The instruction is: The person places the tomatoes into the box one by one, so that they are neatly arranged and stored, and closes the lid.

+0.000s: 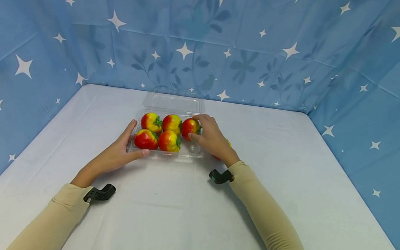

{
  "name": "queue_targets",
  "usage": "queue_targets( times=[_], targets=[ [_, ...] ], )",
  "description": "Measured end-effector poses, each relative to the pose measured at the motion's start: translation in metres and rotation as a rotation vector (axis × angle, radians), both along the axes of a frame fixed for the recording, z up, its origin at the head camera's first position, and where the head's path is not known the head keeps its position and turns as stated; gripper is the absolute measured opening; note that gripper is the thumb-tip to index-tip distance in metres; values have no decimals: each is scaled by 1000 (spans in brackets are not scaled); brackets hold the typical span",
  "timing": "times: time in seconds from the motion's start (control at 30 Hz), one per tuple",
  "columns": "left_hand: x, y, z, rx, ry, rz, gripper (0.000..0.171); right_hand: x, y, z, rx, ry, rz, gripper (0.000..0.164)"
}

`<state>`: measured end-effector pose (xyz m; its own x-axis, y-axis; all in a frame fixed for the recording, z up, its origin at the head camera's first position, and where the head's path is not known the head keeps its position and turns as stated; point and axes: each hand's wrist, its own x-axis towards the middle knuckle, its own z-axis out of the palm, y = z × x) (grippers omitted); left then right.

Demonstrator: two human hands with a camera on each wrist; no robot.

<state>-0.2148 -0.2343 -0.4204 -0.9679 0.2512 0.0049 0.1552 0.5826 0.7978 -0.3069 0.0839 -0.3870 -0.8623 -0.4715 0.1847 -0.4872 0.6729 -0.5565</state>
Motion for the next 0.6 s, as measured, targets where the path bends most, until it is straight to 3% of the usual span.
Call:
queue_targets(
  times=[0.6],
  targets=[
    [0,0,-1,-4,1,0,120,2,9,11,-59,-43,39,65]
  ],
)
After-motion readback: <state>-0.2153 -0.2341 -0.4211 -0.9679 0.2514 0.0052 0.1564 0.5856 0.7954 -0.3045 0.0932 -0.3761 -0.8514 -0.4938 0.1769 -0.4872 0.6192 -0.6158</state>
